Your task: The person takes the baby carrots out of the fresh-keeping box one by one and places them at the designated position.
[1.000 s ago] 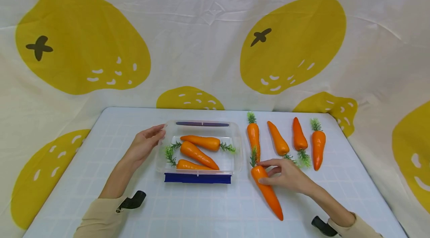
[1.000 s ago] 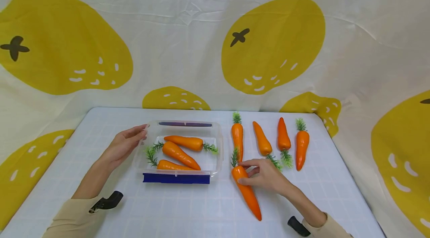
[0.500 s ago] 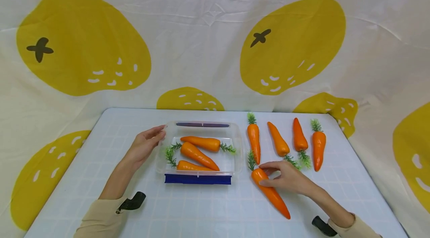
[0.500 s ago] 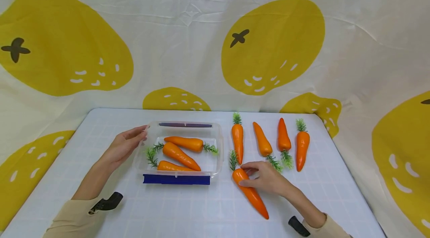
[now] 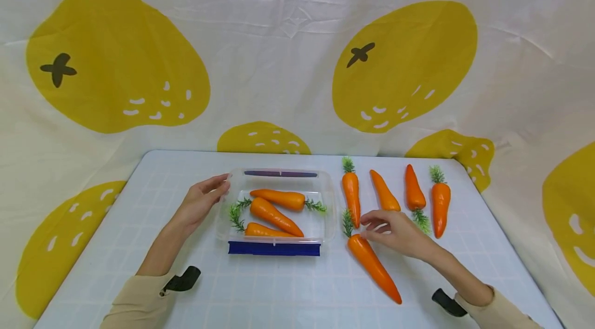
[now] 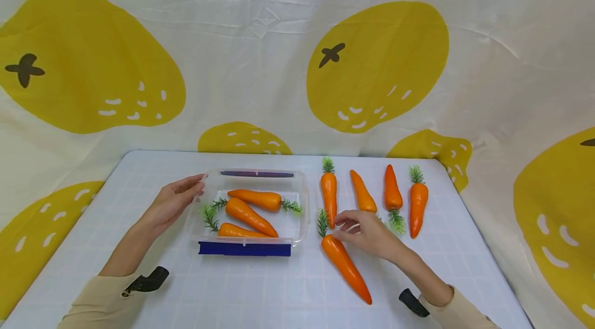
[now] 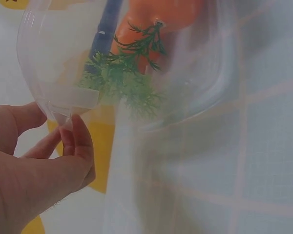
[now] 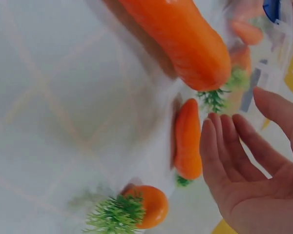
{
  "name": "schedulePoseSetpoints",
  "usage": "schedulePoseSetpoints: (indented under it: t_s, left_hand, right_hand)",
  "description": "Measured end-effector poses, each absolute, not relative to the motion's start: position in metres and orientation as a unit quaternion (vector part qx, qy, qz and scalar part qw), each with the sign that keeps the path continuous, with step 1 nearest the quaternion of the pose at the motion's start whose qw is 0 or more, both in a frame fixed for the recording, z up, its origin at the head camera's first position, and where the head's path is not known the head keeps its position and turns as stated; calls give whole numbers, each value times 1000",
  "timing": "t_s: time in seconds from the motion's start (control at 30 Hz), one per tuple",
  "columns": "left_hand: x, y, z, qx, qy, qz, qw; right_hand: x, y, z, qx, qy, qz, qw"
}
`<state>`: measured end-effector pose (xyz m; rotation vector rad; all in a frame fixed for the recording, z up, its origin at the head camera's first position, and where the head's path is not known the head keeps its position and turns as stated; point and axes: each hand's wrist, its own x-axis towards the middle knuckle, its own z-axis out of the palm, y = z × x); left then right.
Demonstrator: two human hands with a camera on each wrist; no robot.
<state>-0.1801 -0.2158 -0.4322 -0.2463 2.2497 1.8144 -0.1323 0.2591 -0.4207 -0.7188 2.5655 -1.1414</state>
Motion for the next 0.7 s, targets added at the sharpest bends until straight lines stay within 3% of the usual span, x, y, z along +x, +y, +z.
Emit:
schedulePoseSetpoints:
  t_s: [0.2,0.7]
  left_hand:
    - [-181,-216,-432,-77,774,618,114]
    - [-179,-215,-431,-82,775,616,114]
  right_hand:
    - [-144,250,-407,-272,878,-385,80]
    - [-173,207,-384,-305,886,-345,54]
